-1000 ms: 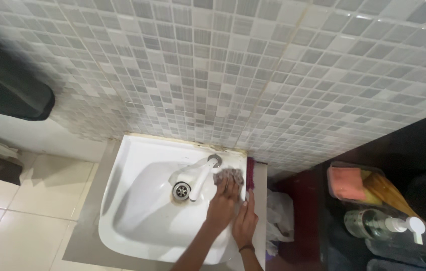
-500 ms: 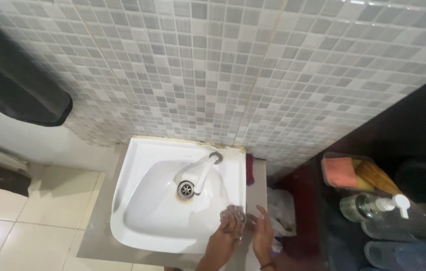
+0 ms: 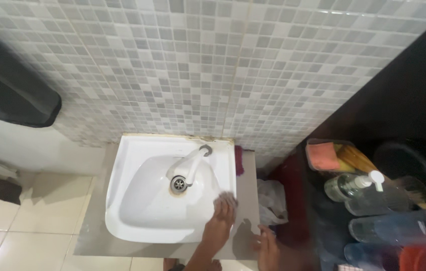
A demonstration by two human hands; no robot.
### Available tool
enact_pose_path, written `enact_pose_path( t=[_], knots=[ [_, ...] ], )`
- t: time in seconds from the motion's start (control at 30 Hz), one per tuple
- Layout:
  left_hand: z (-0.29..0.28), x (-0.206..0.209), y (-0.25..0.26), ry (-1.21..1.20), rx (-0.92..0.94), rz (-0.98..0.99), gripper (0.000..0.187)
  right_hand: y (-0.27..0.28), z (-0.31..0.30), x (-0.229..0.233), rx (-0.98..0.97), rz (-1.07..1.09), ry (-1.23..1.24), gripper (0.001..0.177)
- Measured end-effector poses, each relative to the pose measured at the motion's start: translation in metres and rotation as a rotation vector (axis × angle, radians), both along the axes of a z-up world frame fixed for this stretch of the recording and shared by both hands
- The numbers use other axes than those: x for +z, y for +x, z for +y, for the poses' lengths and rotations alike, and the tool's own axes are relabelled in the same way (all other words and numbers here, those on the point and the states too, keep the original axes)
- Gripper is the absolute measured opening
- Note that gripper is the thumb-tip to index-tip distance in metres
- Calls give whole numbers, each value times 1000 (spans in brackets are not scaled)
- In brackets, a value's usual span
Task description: The person scrubs the interior of a white bathroom sink using a small cloth. They repeatedly wipe the basin, the drain area, and the faucet, occasionally rinsing the cloth under the running water.
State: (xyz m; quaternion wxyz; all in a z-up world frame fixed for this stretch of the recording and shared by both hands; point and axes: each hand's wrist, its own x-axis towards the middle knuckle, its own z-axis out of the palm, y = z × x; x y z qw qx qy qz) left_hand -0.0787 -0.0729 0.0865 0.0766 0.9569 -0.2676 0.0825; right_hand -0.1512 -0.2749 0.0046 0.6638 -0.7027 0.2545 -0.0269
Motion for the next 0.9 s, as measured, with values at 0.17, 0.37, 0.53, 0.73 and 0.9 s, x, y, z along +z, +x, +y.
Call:
enact_pose_path(
  t=[0.17, 0.37, 0.53, 0.73, 0.9],
  knots=[
    [-4, -15, 51, -469, 153, 214, 53, -14, 11, 1, 1, 103, -14, 37],
    [9, -18, -15, 115, -175, -182, 68, -21, 21, 0, 7, 118, -53, 35],
    [16, 19, -42, -134, -256, 208, 67, -17, 23, -2, 3, 136, 51, 36],
    [-19, 14, 59, -494, -46, 108, 51, -26, 8, 0, -37, 188, -108, 34],
    [-12, 37, 96, -763, 143, 567, 23, -23, -1, 19, 7, -102, -359, 36]
  ],
)
